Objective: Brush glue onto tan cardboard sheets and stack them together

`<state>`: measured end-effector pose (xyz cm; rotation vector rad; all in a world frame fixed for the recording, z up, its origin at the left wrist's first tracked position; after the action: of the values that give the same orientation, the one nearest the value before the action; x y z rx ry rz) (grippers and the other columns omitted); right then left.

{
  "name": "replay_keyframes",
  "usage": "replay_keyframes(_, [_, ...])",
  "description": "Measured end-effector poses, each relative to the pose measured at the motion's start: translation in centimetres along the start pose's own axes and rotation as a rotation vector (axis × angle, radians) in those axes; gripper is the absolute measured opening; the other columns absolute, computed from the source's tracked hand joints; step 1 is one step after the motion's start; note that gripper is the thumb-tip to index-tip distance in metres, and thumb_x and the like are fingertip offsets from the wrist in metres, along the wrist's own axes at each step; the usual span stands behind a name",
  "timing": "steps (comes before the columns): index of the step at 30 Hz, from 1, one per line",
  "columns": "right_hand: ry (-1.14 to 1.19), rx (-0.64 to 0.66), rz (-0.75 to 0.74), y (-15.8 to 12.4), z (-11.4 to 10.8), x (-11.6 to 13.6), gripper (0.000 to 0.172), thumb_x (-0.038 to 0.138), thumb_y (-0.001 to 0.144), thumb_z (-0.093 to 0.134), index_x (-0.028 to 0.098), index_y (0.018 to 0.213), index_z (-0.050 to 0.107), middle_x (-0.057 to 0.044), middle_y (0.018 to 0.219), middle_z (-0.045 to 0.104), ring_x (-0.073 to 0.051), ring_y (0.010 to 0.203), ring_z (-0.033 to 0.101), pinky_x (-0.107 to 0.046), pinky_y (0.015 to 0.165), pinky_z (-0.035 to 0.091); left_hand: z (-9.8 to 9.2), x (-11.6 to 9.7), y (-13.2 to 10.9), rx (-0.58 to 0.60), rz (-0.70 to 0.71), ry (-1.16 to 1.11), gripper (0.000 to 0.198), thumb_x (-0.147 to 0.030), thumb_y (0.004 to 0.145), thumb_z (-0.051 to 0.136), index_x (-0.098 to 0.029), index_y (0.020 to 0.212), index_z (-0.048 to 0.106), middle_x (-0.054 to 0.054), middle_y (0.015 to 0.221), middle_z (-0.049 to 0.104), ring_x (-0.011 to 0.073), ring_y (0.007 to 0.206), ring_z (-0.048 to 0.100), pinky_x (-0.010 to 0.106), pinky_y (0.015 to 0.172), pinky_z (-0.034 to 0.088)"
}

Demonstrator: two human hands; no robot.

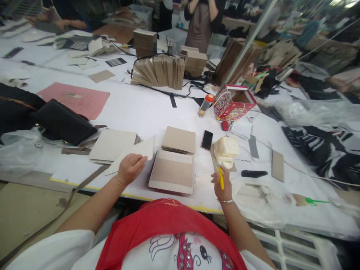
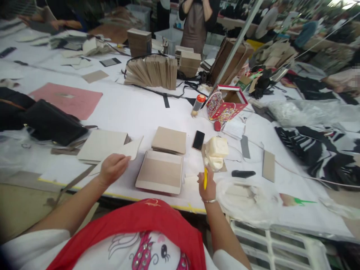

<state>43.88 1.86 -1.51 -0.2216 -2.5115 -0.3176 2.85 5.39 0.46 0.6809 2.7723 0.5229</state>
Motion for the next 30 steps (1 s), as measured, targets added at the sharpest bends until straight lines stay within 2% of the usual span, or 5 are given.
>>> replay_keyframes(5, [0.451,-0.029,0.114,2.2,-0.9,1.9,0.045,0.049,0.082,0.045,0.016,0.112,0.048,-0.003,0.080,0.063,-0.011,0.057,0.059,-0.030,0.063,0.051,3.6,-11.4,3.0,0.153,0.506,-0.154,0.027,-0.019,0.088,0.036,-0.020,0.107,0.055,0.008,0.088,0.060,0.0164,0.075,0.051,0.031,0.067,0.042])
replay_keyframes(9, [0.560,-0.020,0.133,2.9,-0.9,1.9,0.041,0.051,0.075,0.054,0.016,0.096,0.059,0.001,0.067,0.058,-0.010,0.054,0.055,-0.026,0.056,0.050,7.8,-16.2,1.9,0.330,0.670,-0.166,0.023,-0.018,0.089,0.036,-0.016,0.096,0.057,0.008,0.083,0.058,0.0161,0.074,0.050,0.029,0.063,0.040])
replay_keyframes(18, [0.867,0.250,0.230,4.4,1.3,3.4,0.033,0.046,0.080,0.048,0.017,0.092,0.058,0.005,0.056,0.049,-0.006,0.043,0.046,-0.018,0.043,0.039,8.5,-14.5,0.9,0.520,0.345,-0.120,0.063,-0.051,0.073,0.059,-0.023,0.126,0.041,0.012,0.137,0.037,0.0305,0.125,0.030,0.049,0.100,0.022])
replay_keyframes(26, [0.765,0.913,0.026,3.9,9.6,13.1,0.031,0.043,0.074,0.057,0.015,0.085,0.060,0.006,0.051,0.050,-0.006,0.040,0.044,-0.017,0.041,0.036,10.5,-14.3,-0.3,0.482,0.238,-0.225,0.058,-0.042,0.074,0.062,-0.019,0.125,0.043,0.014,0.130,0.044,0.0317,0.126,0.030,0.048,0.102,0.023])
replay_keyframes(30, [0.638,1.169,-0.067,3.8,13.0,14.7,0.027,0.040,0.071,0.059,0.015,0.079,0.062,0.006,0.048,0.051,-0.005,0.039,0.042,-0.017,0.039,0.034,11.1,-14.2,-0.7,0.466,0.197,-0.259,0.057,-0.044,0.076,0.060,-0.017,0.124,0.044,0.015,0.126,0.048,0.0323,0.124,0.033,0.050,0.102,0.023])
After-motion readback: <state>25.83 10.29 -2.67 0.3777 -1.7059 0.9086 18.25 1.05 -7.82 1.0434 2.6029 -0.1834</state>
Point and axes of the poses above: each hand's wrist, its own y-axis towards the middle knuckle, its own z-axis out of the palm, x = y × z, the point moved 1 cm from there along y, towards the middle knuckle
